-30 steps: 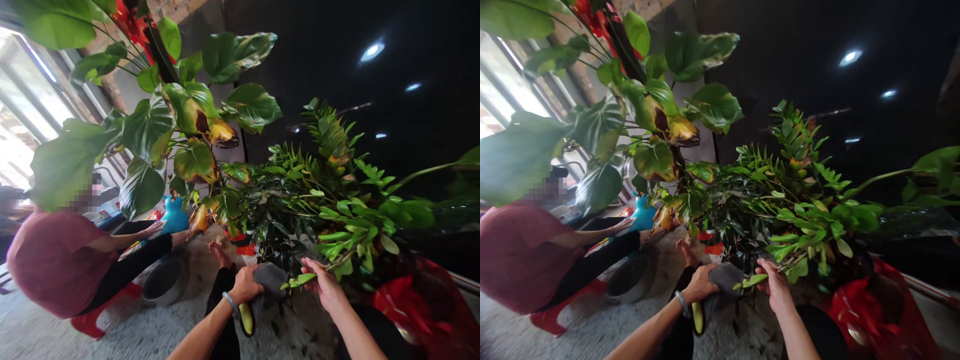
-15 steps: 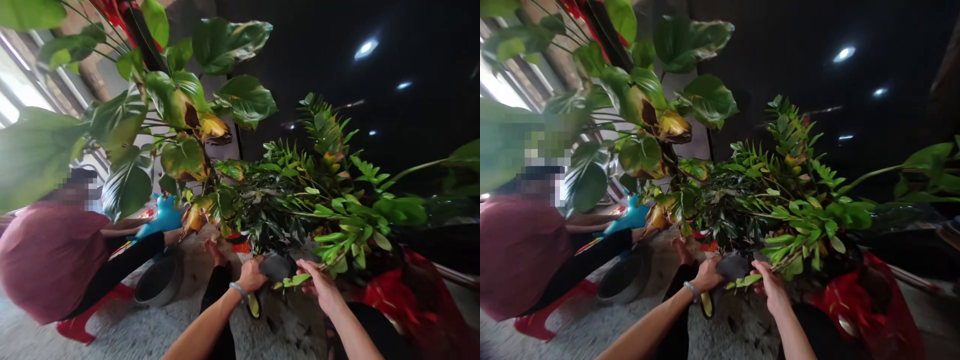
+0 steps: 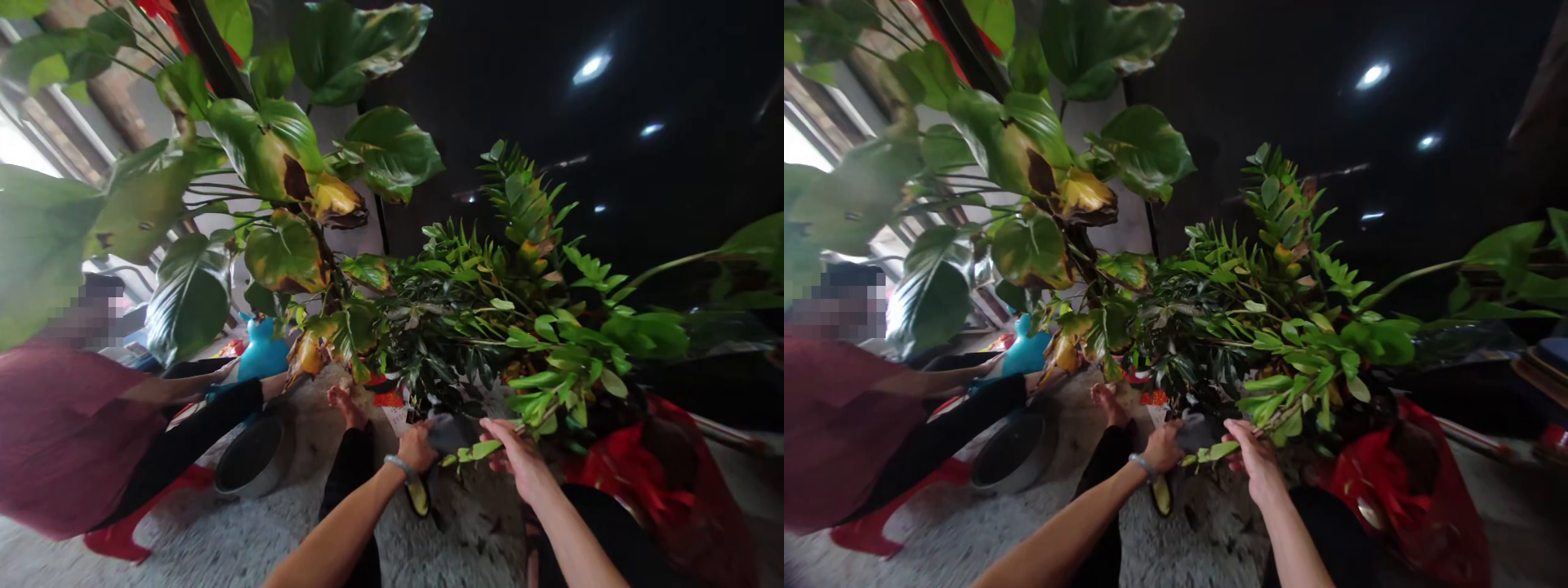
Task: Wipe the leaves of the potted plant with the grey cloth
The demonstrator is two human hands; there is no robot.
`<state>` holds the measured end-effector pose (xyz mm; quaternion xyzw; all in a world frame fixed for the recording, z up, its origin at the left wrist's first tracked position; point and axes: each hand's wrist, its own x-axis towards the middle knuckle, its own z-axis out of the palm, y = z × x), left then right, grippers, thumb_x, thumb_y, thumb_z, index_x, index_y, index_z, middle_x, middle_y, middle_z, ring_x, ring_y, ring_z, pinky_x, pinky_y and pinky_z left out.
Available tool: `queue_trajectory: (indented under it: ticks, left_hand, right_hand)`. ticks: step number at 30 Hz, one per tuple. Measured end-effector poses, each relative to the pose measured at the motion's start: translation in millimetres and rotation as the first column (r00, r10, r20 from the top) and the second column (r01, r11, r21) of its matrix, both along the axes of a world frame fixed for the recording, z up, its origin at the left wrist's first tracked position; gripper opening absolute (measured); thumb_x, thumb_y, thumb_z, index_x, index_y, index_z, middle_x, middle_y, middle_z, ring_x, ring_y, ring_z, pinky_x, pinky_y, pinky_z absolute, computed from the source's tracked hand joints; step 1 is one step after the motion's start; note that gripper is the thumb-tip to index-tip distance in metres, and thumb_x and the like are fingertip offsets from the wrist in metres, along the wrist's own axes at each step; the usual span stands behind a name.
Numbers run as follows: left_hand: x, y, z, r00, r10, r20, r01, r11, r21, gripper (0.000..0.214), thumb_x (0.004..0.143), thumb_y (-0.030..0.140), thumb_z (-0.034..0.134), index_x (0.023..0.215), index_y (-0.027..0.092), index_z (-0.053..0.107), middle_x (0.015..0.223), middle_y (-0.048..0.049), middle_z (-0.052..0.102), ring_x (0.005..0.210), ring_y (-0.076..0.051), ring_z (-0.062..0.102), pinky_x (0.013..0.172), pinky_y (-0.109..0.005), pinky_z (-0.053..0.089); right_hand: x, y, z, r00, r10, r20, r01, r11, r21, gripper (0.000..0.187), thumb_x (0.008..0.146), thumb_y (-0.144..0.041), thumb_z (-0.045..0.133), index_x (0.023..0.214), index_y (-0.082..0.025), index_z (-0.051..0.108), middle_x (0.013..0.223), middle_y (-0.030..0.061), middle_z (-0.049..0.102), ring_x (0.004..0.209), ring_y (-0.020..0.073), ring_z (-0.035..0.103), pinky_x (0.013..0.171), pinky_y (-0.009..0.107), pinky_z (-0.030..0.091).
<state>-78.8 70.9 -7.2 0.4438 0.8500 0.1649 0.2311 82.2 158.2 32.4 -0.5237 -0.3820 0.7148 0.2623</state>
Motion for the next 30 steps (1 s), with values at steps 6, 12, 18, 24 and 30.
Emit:
queue_trajectory:
  ticks: [6, 12, 18, 24, 30]
  left_hand:
    - [-13.5, -32.4, 19.6, 0.999, -0.043, -0.016, 0.045, 0.991, 0.128, 0.052, 0.058, 0.011, 0.064, 0.108, 0.022, 0.066, 0.109, -0.0034, 0.07, 0.103, -0.024, 0.062, 0.094, -0.032, 0.046]
    - [-16.8, 24.0, 30.5, 0.991, 0.081, -0.105, -0.059, 0.979, 0.196, 0.048, 0.065, 0.013, 0.061, 0.112, 0.017, 0.063, 0.115, -0.0088, 0.066, 0.11, -0.026, 0.059, 0.097, -0.035, 0.045]
    - [-1.6, -9.9, -3.0, 0.999, -0.016, -0.033, 0.017, 0.999, 0.035, 0.051, 0.056, 0.007, 0.064, 0.104, 0.022, 0.068, 0.105, -0.0061, 0.071, 0.102, -0.026, 0.065, 0.09, -0.033, 0.049]
    - [-24.2, -20.2, 23.2, 0.994, 0.063, -0.093, -0.044, 0.98, 0.194, 0.047, 0.06, 0.014, 0.064, 0.106, 0.021, 0.066, 0.102, -0.0036, 0.071, 0.097, -0.022, 0.064, 0.089, -0.031, 0.049]
    - [-27.7, 8.1, 12.6, 0.983, 0.153, -0.106, -0.141, 0.984, 0.11, 0.057, 0.06, 0.01, 0.062, 0.117, 0.013, 0.061, 0.118, -0.0142, 0.065, 0.111, -0.028, 0.059, 0.094, -0.037, 0.046]
  right_hand:
    - [4.2, -0.5, 3.3, 1.0, 0.001, 0.009, -0.001, 1.0, -0.003, 0.007, 0.062, -0.026, 0.067, 0.063, -0.02, 0.063, 0.049, -0.0015, 0.062, 0.038, 0.0122, 0.054, 0.034, 0.021, 0.039]
    - [1.2, -0.7, 5.5, 1.0, -0.009, 0.01, 0.009, 1.0, -0.017, 0.007, 0.062, -0.025, 0.067, 0.063, -0.02, 0.063, 0.047, -0.0014, 0.062, 0.035, 0.0116, 0.052, 0.033, 0.02, 0.039]
    - [-0.4, -0.3, 4.9, 1.0, -0.016, 0.001, 0.016, 1.0, -0.01, 0.011, 0.059, -0.026, 0.07, 0.063, -0.02, 0.062, 0.047, -0.002, 0.062, 0.035, 0.0117, 0.052, 0.032, 0.02, 0.038]
    - [-2.7, -1.4, 8.1, 1.0, 0.001, -0.008, -0.001, 1.0, -0.018, 0.007, 0.063, -0.024, 0.068, 0.061, -0.02, 0.062, 0.047, -0.0022, 0.062, 0.035, 0.0103, 0.051, 0.033, 0.019, 0.038]
    - [-6.0, -2.2, 10.0, 1.0, -0.006, -0.004, 0.006, 1.0, -0.018, 0.007, 0.065, -0.022, 0.068, 0.062, -0.02, 0.062, 0.047, -0.0026, 0.061, 0.036, 0.0105, 0.052, 0.033, 0.019, 0.038]
